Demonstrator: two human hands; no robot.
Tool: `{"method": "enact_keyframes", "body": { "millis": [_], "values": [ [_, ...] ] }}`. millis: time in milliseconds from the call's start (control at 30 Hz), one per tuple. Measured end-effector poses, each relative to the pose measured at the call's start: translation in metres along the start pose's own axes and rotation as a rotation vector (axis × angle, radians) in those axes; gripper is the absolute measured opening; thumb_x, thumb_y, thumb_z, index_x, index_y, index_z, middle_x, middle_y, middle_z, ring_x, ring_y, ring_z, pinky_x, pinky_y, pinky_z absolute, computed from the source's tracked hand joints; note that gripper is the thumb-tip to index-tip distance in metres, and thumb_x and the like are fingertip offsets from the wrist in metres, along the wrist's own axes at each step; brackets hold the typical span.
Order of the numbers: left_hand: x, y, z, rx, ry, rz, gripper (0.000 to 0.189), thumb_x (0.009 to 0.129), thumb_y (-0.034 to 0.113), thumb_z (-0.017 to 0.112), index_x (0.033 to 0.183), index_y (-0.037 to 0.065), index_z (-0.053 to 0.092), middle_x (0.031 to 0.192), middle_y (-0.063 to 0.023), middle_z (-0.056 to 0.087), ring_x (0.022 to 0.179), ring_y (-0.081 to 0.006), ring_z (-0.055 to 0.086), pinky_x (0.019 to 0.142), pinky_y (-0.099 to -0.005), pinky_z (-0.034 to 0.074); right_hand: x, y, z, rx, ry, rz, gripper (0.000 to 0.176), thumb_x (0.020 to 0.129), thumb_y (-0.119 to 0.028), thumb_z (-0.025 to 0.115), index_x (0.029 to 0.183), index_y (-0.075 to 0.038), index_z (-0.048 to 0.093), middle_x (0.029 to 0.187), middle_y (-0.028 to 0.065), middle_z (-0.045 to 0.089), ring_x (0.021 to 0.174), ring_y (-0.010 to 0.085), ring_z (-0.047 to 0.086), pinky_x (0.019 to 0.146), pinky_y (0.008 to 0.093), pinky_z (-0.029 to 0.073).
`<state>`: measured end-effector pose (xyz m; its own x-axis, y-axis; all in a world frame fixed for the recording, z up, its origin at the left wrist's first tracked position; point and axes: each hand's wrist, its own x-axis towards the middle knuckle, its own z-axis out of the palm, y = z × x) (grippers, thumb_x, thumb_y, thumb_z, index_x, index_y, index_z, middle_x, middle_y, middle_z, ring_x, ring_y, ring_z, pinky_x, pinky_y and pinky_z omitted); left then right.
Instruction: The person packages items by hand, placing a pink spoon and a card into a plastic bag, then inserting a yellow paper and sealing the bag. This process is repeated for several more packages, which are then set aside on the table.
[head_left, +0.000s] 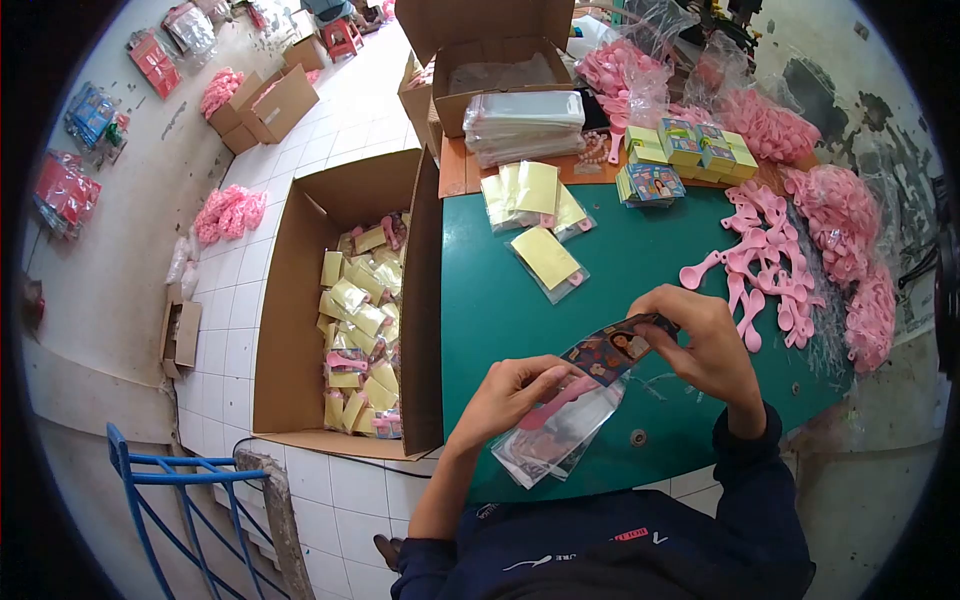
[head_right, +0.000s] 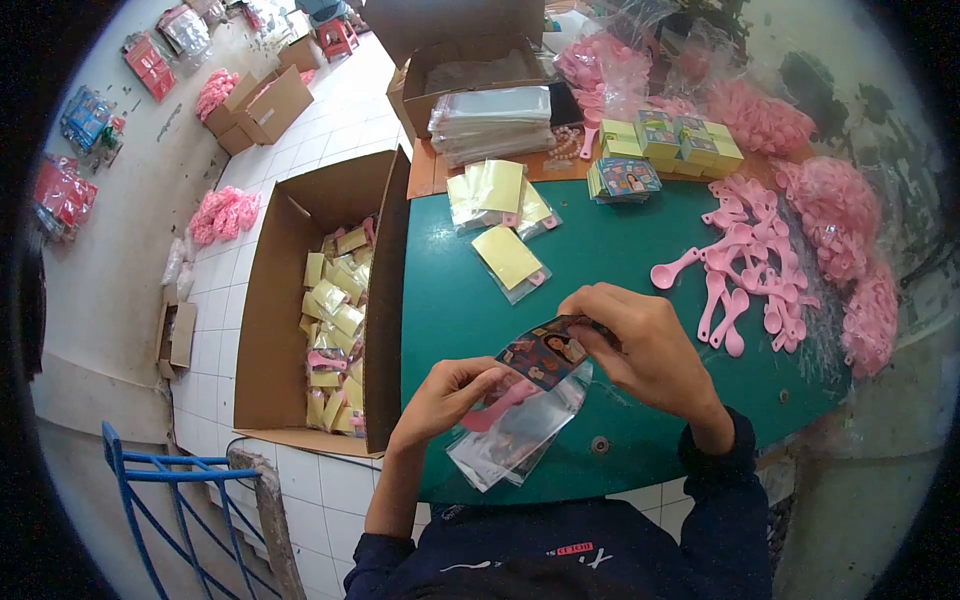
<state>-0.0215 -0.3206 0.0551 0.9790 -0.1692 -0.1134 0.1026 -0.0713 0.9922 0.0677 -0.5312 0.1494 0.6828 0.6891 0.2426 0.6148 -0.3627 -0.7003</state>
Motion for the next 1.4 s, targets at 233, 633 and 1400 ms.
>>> {"method": "enact_keyframes", "body": {
  "millis": [233,633,1400],
  "values": [
    [-0.001,0.009,-0.002,0.114,-0.019,-0.063,0.028,0.092,0.025,0.052,0.093,0.001,0.066,0.067,-0.0081,0.06,0.058,-0.0102,0.047,0.057,-0.0261,0.043,-0.008,0.008,0.009,0.048,-0.013,-0.013,0.015,0.079,0.003,0.059,0.094,0.001,0.057,0.082,0.0135,0.06,0.068,0.0233,0.061,0.06,0.0288,0.048],
    [0.009,0.005,0.012,0.13,-0.093,-0.026,0.026,0.092,0.024,0.053,0.093,0.001,0.064,0.062,-0.0076,0.055,0.055,-0.0132,0.043,0.056,-0.028,0.043,-0.014,0.014,0.015,-0.034,-0.297,0.078,0.014,0.081,-0.008,0.061,0.091,0.001,0.056,0.089,0.016,0.059,0.077,0.0334,0.06,0.066,0.0374,0.048],
    [-0.011,-0.007,-0.002,-0.22,0.023,-0.014,0.062,0.082,0.006,0.067,0.136,0.008,0.035,0.077,-0.0004,0.063,0.072,-0.0037,0.057,0.067,-0.019,0.045,-0.028,0.061,0.041,0.604,-0.179,0.416,0.014,0.075,-0.008,0.072,0.082,0.0,0.062,0.07,0.0008,0.059,0.063,0.0069,0.051,0.056,0.0219,0.039]
  ]
}}
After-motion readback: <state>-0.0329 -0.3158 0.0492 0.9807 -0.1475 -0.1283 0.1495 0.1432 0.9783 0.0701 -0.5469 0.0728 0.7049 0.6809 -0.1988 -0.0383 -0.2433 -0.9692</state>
